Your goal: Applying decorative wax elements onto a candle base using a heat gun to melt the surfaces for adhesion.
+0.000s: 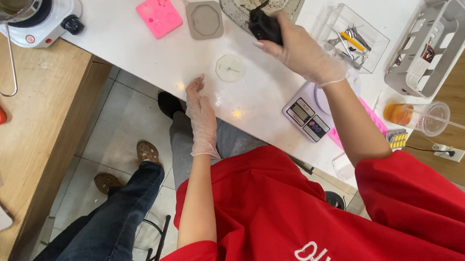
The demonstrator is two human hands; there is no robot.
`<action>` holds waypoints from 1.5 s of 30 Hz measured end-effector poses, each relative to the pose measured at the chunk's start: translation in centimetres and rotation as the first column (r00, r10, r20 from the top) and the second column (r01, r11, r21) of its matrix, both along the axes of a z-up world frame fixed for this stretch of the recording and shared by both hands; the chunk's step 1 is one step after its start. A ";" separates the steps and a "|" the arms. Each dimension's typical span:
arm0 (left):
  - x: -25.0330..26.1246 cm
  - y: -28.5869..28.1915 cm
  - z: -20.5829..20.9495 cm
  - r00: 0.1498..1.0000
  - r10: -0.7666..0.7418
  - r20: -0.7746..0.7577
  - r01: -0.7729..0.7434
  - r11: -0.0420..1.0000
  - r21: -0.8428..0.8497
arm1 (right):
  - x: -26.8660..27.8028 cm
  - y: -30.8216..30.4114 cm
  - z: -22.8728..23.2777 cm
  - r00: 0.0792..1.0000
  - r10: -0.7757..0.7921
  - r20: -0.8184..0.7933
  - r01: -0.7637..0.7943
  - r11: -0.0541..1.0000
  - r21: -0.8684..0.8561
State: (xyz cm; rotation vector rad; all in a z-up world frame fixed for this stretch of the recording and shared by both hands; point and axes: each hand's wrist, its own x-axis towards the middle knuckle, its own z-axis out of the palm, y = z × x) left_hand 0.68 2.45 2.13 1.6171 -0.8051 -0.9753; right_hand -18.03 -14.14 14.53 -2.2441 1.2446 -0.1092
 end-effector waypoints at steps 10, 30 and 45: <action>0.1 -0.2 0.0 1.000 -0.023 -0.004 0.023 0.999 0.023 | 1.5 -1.5 -8.0 0.994 0.079 -0.078 -0.087 0.989 -0.115; 0.4 -0.4 1.3 0.994 -0.074 -0.082 0.074 0.997 -0.001 | 5.2 -1.3 -9.4 0.993 -0.102 -0.067 0.039 0.786 -0.617; -0.4 -0.5 1.6 0.999 -0.041 -0.033 0.046 0.988 0.147 | 0.8 1.7 -10.1 0.944 -0.233 0.233 0.327 0.750 -0.576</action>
